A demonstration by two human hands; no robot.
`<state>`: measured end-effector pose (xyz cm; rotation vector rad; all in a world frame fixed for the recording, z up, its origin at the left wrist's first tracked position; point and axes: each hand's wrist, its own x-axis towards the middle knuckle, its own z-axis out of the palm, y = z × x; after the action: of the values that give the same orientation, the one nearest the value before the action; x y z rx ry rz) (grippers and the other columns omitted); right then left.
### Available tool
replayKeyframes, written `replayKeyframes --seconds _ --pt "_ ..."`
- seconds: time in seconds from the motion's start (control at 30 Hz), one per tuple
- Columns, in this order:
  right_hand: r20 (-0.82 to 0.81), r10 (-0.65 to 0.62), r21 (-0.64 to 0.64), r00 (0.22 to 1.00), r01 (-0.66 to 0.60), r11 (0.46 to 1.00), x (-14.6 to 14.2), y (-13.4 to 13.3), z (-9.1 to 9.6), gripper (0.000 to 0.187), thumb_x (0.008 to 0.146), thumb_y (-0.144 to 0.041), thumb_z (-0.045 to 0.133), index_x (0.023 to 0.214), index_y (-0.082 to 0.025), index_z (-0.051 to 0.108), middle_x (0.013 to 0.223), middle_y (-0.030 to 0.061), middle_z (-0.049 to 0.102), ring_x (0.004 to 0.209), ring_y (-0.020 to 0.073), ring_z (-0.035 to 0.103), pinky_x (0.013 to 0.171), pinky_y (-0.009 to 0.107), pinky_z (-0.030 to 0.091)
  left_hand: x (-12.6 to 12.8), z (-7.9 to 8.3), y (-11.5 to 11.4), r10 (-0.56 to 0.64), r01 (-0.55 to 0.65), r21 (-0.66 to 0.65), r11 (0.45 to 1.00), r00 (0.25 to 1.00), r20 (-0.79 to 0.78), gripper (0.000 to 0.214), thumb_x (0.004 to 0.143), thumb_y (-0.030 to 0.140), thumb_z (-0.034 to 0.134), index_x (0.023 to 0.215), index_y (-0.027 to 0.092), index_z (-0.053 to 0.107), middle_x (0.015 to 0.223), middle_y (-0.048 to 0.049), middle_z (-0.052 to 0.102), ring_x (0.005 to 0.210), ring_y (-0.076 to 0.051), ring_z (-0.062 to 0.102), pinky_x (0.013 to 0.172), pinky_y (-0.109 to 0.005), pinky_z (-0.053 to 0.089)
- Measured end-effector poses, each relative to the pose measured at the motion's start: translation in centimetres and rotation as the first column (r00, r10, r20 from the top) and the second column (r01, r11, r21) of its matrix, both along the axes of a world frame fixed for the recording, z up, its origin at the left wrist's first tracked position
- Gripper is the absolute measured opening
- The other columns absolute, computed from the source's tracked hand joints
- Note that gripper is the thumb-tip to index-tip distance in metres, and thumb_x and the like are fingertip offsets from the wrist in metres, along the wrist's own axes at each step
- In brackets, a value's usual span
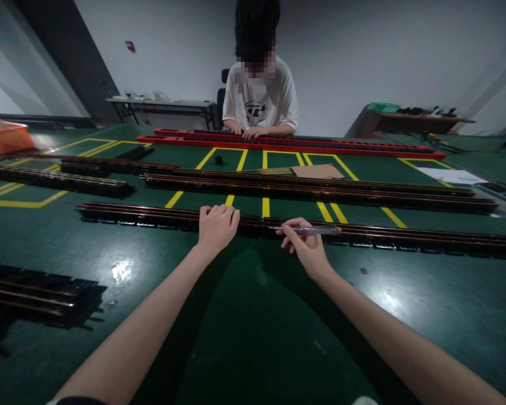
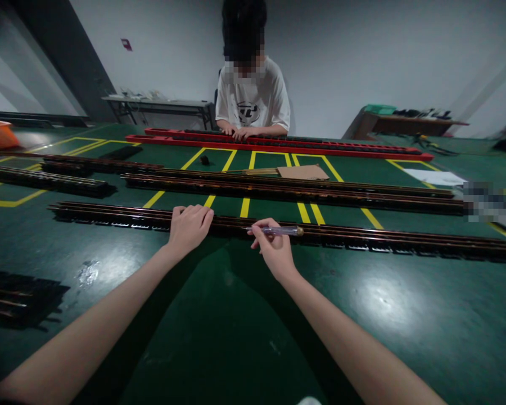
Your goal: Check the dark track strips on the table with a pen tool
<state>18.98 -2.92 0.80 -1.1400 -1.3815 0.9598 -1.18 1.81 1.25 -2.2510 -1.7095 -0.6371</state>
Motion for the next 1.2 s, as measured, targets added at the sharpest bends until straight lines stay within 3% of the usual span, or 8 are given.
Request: replayKeyframes --seconds 0.53,0.97,1.2 --pt "-0.089 -0.087 -0.002 0.992 0.087 0.996 0.1 0.0 -0.2 0.018 0.079 -0.037 0.059 0.079 -0.019 0.055 0.073 0.0017 0.065 0.052 0.0092 0.055 0.04 0.019 0.038 -0.8 0.3 0.2 0.02 -0.02 -0.011 1.0 1.0 -0.008 0.043 0.092 0.031 0.024 0.084 0.017 0.064 0.089 -0.0084 0.069 0.08 -0.021 0.06 0.081 -0.04 0.032" --pt "-0.022 -0.023 0.024 1.0 0.023 0.999 0.2 0.0 -0.2 0.02 0.08 -0.04 0.057 0.082 -0.02 0.053 0.075 0.0013 0.064 0.052 0.0096 0.056 0.04 0.02 0.038 -0.9 -0.1 0.0 -0.019 0.02 0.029 0.999 1.0 -0.011 0.048 0.094 0.031 0.02 0.09 0.015 0.065 0.093 -0.0099 0.068 0.083 -0.022 0.059 0.083 -0.041 0.033" --pt "-0.03 -0.023 0.015 0.999 0.023 1.0 0.0 -0.1 0.1 0.019 0.081 -0.038 0.057 0.081 -0.02 0.052 0.074 0.001 0.063 0.051 0.009 0.056 0.04 0.019 0.037 0.4 -0.2 -0.5 -0.149 0.149 0.009 0.989 0.989 0.018 0.045 0.095 0.031 0.022 0.102 0.015 0.064 0.104 -0.0088 0.067 0.095 -0.022 0.059 0.089 -0.042 0.033"
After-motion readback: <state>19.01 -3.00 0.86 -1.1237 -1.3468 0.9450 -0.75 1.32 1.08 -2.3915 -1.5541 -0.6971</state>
